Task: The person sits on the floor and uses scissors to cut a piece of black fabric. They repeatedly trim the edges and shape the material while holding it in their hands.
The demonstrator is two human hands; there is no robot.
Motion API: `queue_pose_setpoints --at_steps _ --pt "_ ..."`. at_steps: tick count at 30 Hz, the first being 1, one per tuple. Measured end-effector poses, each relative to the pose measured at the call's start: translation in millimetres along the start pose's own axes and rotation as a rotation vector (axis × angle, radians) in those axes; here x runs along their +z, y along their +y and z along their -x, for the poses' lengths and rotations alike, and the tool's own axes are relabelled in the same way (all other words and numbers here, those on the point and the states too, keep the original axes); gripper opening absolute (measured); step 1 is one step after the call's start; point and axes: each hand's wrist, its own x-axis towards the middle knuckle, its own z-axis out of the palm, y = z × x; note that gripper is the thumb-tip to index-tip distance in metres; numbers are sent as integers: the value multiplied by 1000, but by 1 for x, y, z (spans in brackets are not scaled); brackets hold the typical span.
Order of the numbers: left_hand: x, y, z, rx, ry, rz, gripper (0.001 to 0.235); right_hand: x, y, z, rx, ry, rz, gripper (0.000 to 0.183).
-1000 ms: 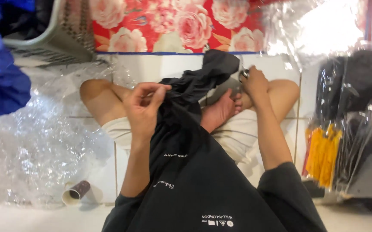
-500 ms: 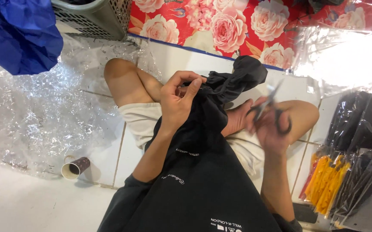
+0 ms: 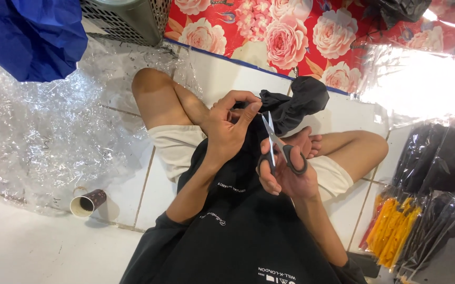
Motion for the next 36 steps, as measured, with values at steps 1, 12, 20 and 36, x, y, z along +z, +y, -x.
queue_pose_setpoints --at_steps 1,12,20,36 --pt "0 1 0 0 0 2 4 0 1 0 0 1 2 67" --pt "6 -3 0 -24 -38 120 6 -2 10 9 -95 36 -221 54" --pt "7 -21 2 -79 -57 159 6 12 -2 0 -557 744 1486 46" --pt "-269 -212 -85 183 569 -675 64 -4 -19 18 -267 787 1439 30"
